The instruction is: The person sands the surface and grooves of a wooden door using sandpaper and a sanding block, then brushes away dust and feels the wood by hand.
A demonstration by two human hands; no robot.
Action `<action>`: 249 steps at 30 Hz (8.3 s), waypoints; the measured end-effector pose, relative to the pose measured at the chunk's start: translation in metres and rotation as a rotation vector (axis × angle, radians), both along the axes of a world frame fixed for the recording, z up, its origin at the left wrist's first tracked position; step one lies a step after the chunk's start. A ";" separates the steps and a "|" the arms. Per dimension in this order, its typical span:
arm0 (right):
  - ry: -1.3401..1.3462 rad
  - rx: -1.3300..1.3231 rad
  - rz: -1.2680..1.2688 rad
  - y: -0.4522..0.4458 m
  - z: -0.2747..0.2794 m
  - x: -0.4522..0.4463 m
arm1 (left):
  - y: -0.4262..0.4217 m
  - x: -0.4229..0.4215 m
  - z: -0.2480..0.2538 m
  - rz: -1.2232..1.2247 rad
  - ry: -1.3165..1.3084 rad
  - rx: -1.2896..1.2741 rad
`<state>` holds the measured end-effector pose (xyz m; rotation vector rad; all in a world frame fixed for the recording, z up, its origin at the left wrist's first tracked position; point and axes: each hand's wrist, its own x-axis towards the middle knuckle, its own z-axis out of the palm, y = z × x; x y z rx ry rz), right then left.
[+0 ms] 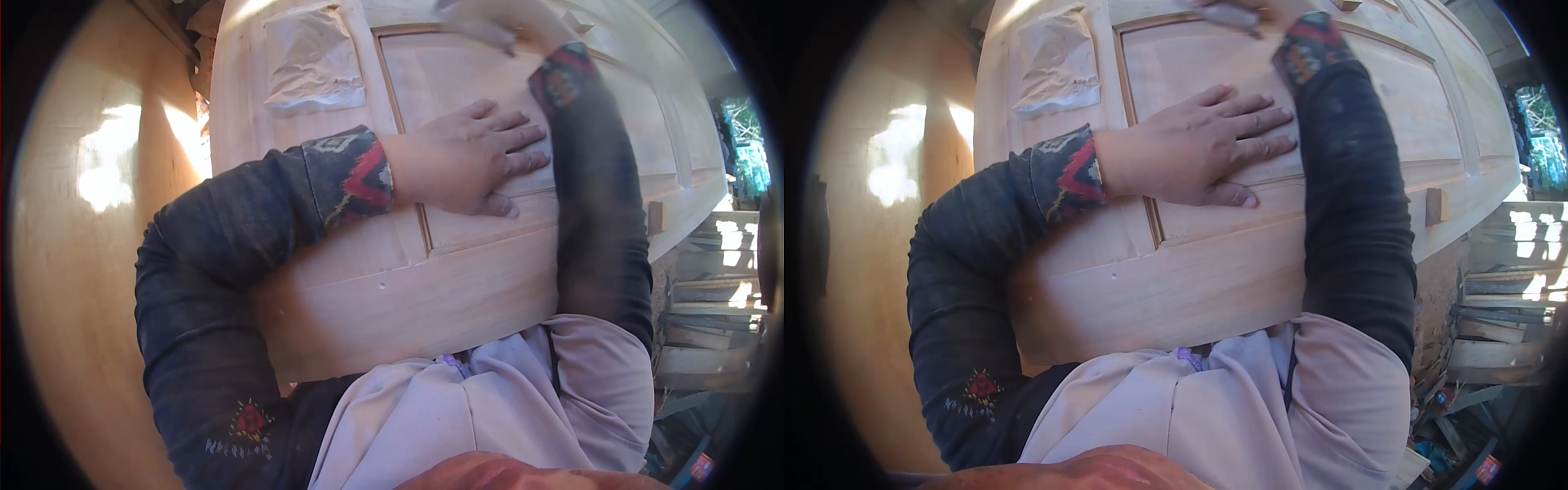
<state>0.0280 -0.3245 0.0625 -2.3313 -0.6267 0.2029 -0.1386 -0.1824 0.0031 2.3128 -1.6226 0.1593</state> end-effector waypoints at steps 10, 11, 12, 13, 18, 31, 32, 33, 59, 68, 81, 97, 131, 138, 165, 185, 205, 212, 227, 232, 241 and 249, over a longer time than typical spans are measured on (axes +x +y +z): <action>0.096 0.147 0.118 -0.002 -0.014 0.010 | -0.002 0.000 0.001 0.022 -0.004 0.006; 0.265 0.252 0.075 -0.008 -0.011 0.007 | -0.002 -0.001 -0.002 0.031 -0.005 -0.005; 0.279 0.214 -0.035 -0.010 -0.009 0.006 | -0.003 -0.001 -0.003 0.040 -0.006 -0.016; 0.120 0.117 0.022 -0.004 -0.014 0.005 | -0.004 -0.001 -0.004 0.046 -0.011 -0.025; -0.383 -0.161 0.213 0.046 -0.016 0.003 | -0.006 0.001 0.004 0.032 -0.030 0.024; -0.201 -0.159 0.137 0.015 -0.003 0.001 | -0.005 0.000 0.001 0.060 -0.031 0.015; -0.120 -0.073 0.113 0.004 -0.006 0.004 | -0.004 0.000 -0.001 0.061 -0.028 0.010; -0.034 0.010 0.090 -0.002 -0.007 0.004 | -0.004 -0.001 -0.002 0.064 -0.021 0.002; -0.306 -0.099 0.124 0.032 -0.015 0.000 | -0.007 0.001 -0.001 0.101 -0.026 0.004; -0.166 -0.064 0.139 0.008 -0.013 0.007 | -0.005 -0.001 -0.002 0.110 -0.002 -0.018; -0.227 -0.031 0.112 0.028 -0.010 -0.004 | -0.005 0.000 0.003 0.114 -0.007 0.016; -0.195 -0.201 0.067 0.017 0.001 -0.004 | -0.002 0.000 0.004 0.126 0.033 0.051; -0.108 0.195 -0.299 -0.021 -0.030 0.043 | 0.003 0.002 0.003 0.103 0.066 0.031; -0.241 -0.020 -0.430 -0.028 -0.027 0.035 | 0.005 0.004 0.002 0.088 0.071 0.011; -0.415 0.108 0.357 0.063 -0.084 0.026 | 0.030 0.024 0.061 0.533 -0.117 0.154; -0.674 -0.453 0.214 0.076 -0.047 -0.011 | -0.001 -0.029 0.032 -0.372 0.037 -0.084; -0.664 -0.438 0.175 0.067 -0.036 -0.015 | 0.004 -0.025 0.030 -0.321 0.145 -0.044; -0.325 -0.742 -0.362 0.017 -0.051 0.057 | 0.003 -0.023 0.028 -0.319 0.171 -0.064; -0.389 -0.186 0.480 0.092 0.008 -0.092 | 0.004 -0.027 0.030 -0.340 0.167 -0.104; -0.574 -0.186 0.486 0.086 -0.003 -0.062 | 0.005 -0.026 0.030 -0.336 0.158 -0.088; -0.734 -0.652 -0.406 0.033 0.012 -0.003 | 0.004 -0.016 0.027 -0.385 0.251 -0.108; -0.554 -0.454 -0.838 -0.149 -0.055 0.074 | 0.005 -0.002 0.034 -0.237 0.118 -0.214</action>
